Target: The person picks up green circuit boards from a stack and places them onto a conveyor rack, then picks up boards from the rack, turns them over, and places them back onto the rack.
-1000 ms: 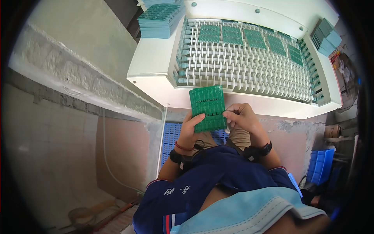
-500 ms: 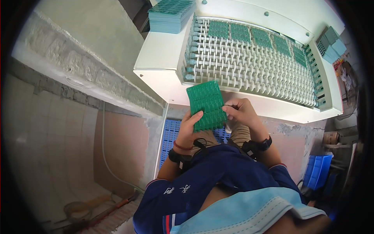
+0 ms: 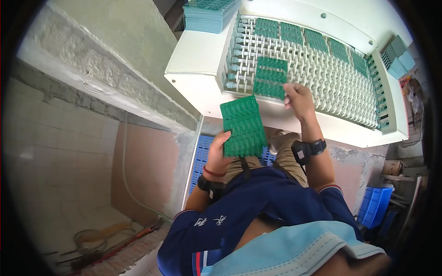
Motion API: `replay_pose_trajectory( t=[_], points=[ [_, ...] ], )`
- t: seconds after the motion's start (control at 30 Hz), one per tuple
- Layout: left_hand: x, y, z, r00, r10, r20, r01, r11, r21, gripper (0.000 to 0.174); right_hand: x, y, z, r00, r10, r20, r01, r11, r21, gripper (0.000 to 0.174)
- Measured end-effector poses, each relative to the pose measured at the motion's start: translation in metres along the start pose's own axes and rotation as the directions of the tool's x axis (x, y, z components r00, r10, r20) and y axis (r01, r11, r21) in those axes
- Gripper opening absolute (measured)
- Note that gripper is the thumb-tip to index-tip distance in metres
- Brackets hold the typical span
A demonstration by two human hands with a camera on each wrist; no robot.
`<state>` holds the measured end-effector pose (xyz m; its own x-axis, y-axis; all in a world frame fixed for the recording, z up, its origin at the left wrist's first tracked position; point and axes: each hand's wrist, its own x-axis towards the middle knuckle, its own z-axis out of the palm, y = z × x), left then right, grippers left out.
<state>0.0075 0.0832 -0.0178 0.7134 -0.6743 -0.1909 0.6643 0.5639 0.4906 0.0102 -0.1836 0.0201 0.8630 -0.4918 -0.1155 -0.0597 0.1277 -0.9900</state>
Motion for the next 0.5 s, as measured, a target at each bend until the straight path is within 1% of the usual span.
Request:
replay_pose_trajectory(
  t=[0.03, 0.07, 0.1, 0.13, 0.17, 0.2, 0.27, 0.3, 0.33, 0.37, 0.4, 0.43, 0.47, 0.5],
  points=[
    [-0.001, 0.000, 0.001, 1.000, 0.000, 0.000, 0.000, 1.000, 0.005, 0.043, 0.004, 0.002, 0.006, 0.999, -0.003, 0.052, 0.003, 1.000, 0.010, 0.022],
    [-0.001, 0.000, 0.002, 0.999, 0.034, 0.009, -0.035, 0.992, 0.121, 0.038, 0.009, 0.006, 0.009, 0.995, 0.023, 0.099, -0.023, 1.000, 0.000, 0.023],
    [-0.001, 0.001, 0.005, 0.998, 0.067, 0.021, -0.070, 0.970, 0.234, 0.034, 0.008, 0.004, 0.009, 0.995, 0.022, 0.100, -0.022, 1.000, 0.003, 0.023],
    [-0.001, 0.002, 0.009, 0.997, 0.069, 0.021, -0.072, 0.969, 0.237, 0.034, 0.005, 0.001, 0.009, 0.995, 0.029, 0.094, -0.024, 0.999, -0.048, 0.024],
    [-0.001, 0.002, 0.013, 0.999, 0.050, 0.006, -0.051, 0.985, 0.163, 0.034, 0.002, -0.003, 0.010, 0.995, 0.036, 0.091, -0.026, 0.994, -0.102, 0.025],
    [-0.002, 0.003, 0.019, 0.999, 0.032, -0.010, -0.031, 0.996, 0.085, 0.033, -0.002, -0.007, 0.008, 0.995, 0.037, 0.096, -0.027, 0.994, -0.103, 0.025],
    [-0.003, 0.004, 0.027, 0.998, 0.039, -0.039, -0.034, 0.994, 0.106, 0.034, -0.017, -0.013, -0.002, 0.981, 0.128, 0.148, -0.094, 0.972, -0.216, 0.026],
    [-0.001, 0.004, 0.029, 0.997, 0.042, -0.060, -0.033, 0.991, 0.131, 0.034, -0.027, -0.013, -0.004, 0.980, 0.133, 0.147, -0.099, 0.971, -0.219, 0.026],
    [0.003, 0.003, 0.030, 0.998, 0.035, -0.059, -0.027, 0.991, 0.129, 0.034, -0.037, -0.013, -0.004, 0.945, 0.143, 0.294, -0.088, 0.977, -0.193, 0.027],
    [0.007, 0.002, 0.030, 0.998, 0.041, -0.046, -0.034, 0.987, 0.158, 0.034, -0.046, -0.012, -0.005, 0.890, 0.145, 0.433, -0.079, 0.983, -0.166, 0.027],
    [0.012, 0.000, 0.032, 0.998, 0.045, -0.032, -0.038, 0.982, 0.187, 0.034, -0.053, -0.009, -0.004, 0.895, 0.146, 0.422, -0.082, 0.983, -0.167, 0.027],
    [0.016, -0.002, 0.034, 0.999, 0.035, -0.025, -0.029, 0.982, 0.186, 0.034, -0.058, -0.004, -0.002, 0.879, 0.169, 0.447, -0.102, 0.980, -0.170, 0.026],
    [0.020, -0.004, 0.036, 0.999, 0.044, -0.004, -0.043, 0.985, 0.167, 0.034, -0.060, -0.002, -0.003, 0.860, 0.189, 0.473, -0.119, 0.978, -0.174, 0.026],
    [0.023, -0.005, 0.038, 0.998, 0.058, 0.014, -0.059, 0.987, 0.146, 0.034, -0.058, -0.002, -0.006, 0.863, 0.188, 0.470, -0.118, 0.977, -0.175, 0.026]
  ],
)
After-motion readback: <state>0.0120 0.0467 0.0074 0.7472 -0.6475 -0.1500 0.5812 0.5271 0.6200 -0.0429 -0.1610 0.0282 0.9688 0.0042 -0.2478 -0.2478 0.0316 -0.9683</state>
